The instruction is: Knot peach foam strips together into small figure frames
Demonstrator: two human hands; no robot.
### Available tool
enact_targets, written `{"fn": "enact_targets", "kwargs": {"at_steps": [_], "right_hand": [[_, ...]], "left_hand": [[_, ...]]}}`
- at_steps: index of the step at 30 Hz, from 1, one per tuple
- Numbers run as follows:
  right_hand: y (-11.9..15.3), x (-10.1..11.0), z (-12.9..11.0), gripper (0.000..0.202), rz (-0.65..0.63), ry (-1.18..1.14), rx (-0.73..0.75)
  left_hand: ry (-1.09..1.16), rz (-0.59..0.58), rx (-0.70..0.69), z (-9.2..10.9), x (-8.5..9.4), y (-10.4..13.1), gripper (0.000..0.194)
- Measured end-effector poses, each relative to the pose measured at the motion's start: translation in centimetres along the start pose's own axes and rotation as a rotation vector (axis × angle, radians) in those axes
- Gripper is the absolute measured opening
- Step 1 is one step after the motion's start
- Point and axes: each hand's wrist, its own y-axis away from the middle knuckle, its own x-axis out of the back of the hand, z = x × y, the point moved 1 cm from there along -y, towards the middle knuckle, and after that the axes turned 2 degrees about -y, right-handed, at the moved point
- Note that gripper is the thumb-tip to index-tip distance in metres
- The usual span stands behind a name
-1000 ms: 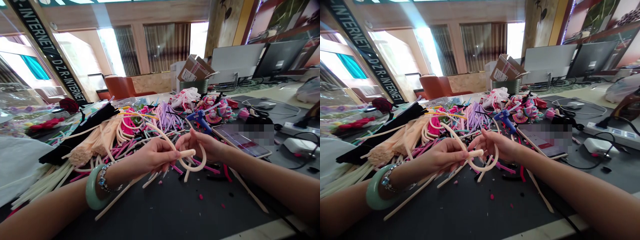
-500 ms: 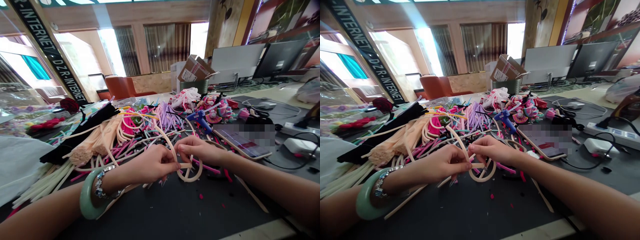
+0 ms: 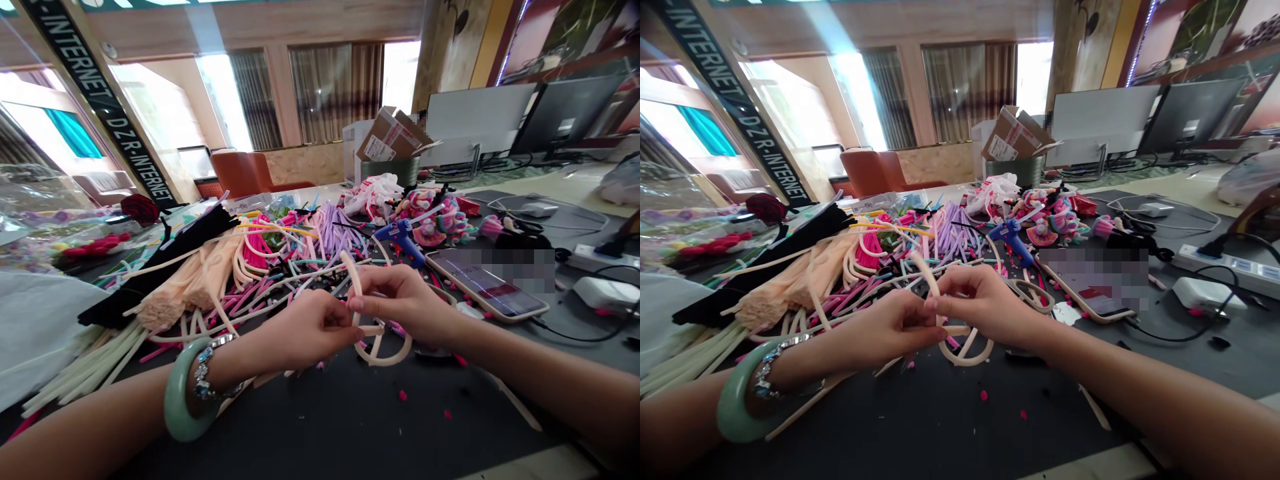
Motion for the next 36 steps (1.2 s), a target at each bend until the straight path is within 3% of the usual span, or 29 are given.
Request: {"fn": "enact_targets", "kwargs": {"at_steps": [9, 36], "right_hand": [[-0.8, 1.3, 1.4, 0.023, 0.201, -0.182, -0.112], [-0.5, 1.1, 2.2, 0.016, 0.110, -0.283, -0.182]], "left_hand": [[0.082, 0.015, -0.097, 1.3, 0.5, 0.3, 0.035], [0.175, -0.008, -0.268, 1.8, -0.4, 1.0, 0.032]]}}
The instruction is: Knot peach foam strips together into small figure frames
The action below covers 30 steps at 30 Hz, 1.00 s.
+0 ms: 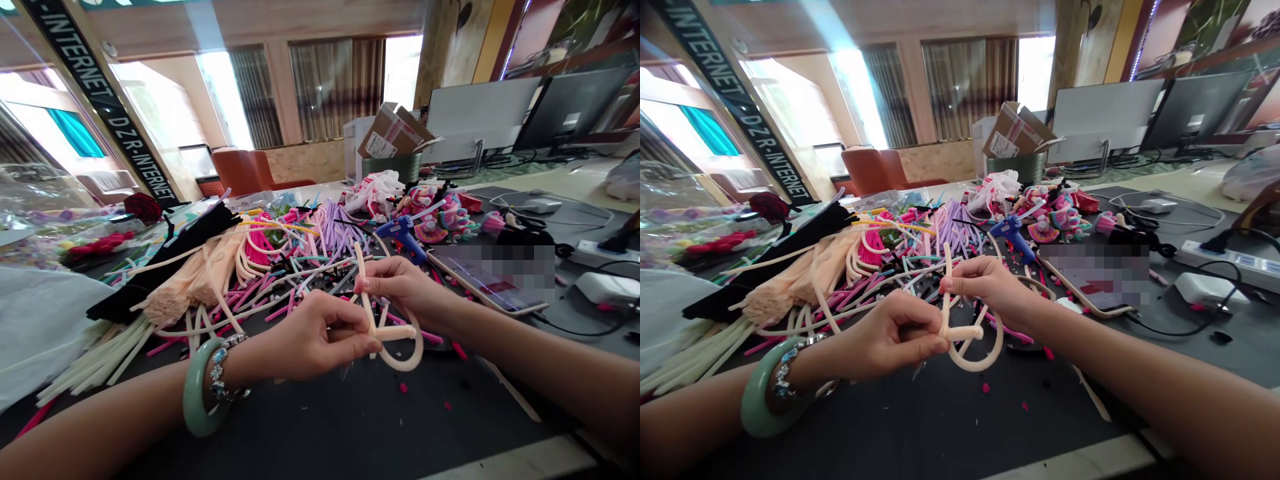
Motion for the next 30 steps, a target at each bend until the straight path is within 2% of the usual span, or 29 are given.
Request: {"fn": "enact_targets", "kwargs": {"at_steps": [7, 15, 24, 30], "right_hand": [[-0.1, 0.4, -0.5, 0.010, -0.011, -0.138, -0.038], [-0.9, 2.1, -1.3, 0.010, 0.088, -0.107, 0.086], [-1.1, 2.3, -1.5, 0.008, 0.137, -0.156, 0.126], [-1.1, 2.3, -1.6, 0.009, 0.177, -0.184, 0.143]], "left_hand": [[0.103, 0.051, 0.024, 0.1, -0.3, 0.1, 0.028], [0.134, 0.141, 0.039, -0.6, 0.0, -0.1, 0.034], [-0.153, 0.181, -0.141, 0.2, -0.4, 0.6, 0.036], [-0.114, 0.195, -0.112, 0.3, -0.5, 0.7, 0.035]]}}
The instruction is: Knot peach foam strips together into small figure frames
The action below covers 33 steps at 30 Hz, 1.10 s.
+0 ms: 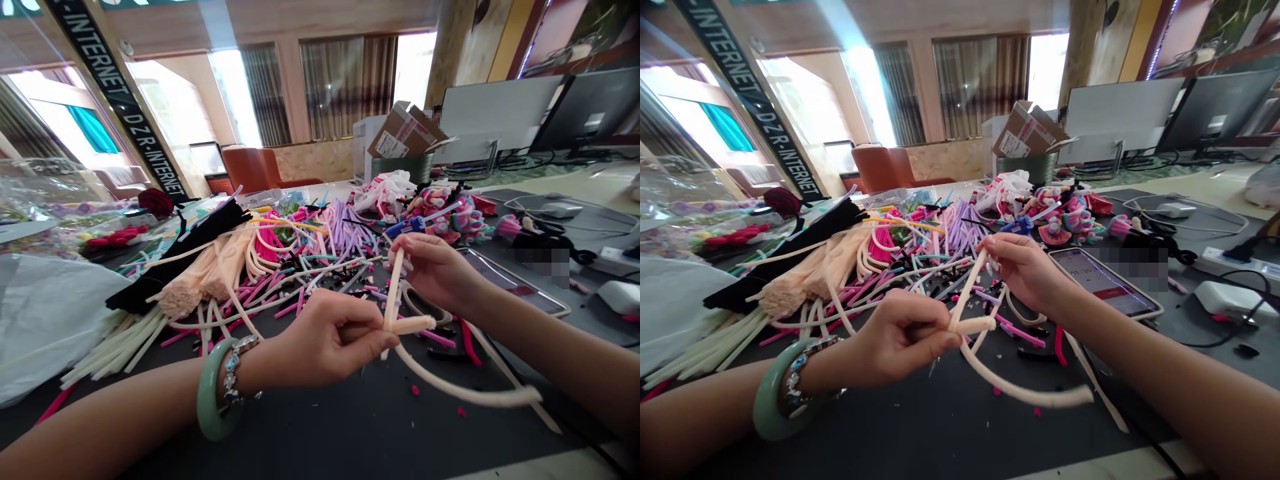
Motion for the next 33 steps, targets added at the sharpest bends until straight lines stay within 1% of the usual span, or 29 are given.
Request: {"fn": "enact_targets", "kwargs": {"at_steps": [4, 6, 9, 11, 12, 16, 19, 22, 27, 30, 33], "right_hand": [[0.0, -0.2, -0.4, 0.007, 0.092, -0.036, -0.001], [-0.2, 0.0, -0.6, 0.009, 0.143, -0.050, 0.009], [-0.8, 1.0, -0.7, 0.011, 0.209, -0.069, 0.036], [-1.2, 1.7, -0.7, 0.012, 0.241, -0.071, 0.056], [-1.3, 2.0, -0.6, 0.012, 0.250, -0.065, 0.063], [-1.3, 2.0, 0.0, 0.013, 0.249, -0.011, 0.050], [-1.0, 1.5, 0.5, 0.014, 0.224, 0.036, 0.029], [-0.8, 1.2, 1.0, 0.015, 0.196, 0.076, 0.020], [-0.7, 1.2, 1.3, 0.014, 0.158, 0.137, -0.008], [-0.6, 1.1, 1.4, 0.015, 0.144, 0.162, -0.024], [-0.5, 1.0, 1.4, 0.016, 0.145, 0.162, -0.042]], "left_hand": [[0.067, 0.012, 0.079, -0.6, 0.1, -0.3, 0.032], [0.088, 0.016, 0.082, -0.7, 0.2, -0.3, 0.033], [0.085, -0.054, 0.032, -0.2, 0.4, -0.3, 0.028], [0.118, -0.082, 0.043, -0.1, 0.6, -0.4, 0.027], [0.159, -0.052, 0.067, -0.3, 0.7, -0.5, 0.027], [0.319, 0.255, 0.145, -2.0, 1.4, -1.2, 0.029], [0.423, 0.378, 0.185, -3.3, 1.7, -1.7, 0.027], [0.546, 0.485, 0.217, -3.9, 1.9, -2.1, 0.023], [0.711, 0.579, 0.236, -4.4, 2.1, -2.5, 0.014], [0.748, 0.628, 0.243, -4.9, 2.2, -2.5, 0.011], [0.758, 0.642, 0.223, -5.3, 2.3, -2.6, 0.010]]}}
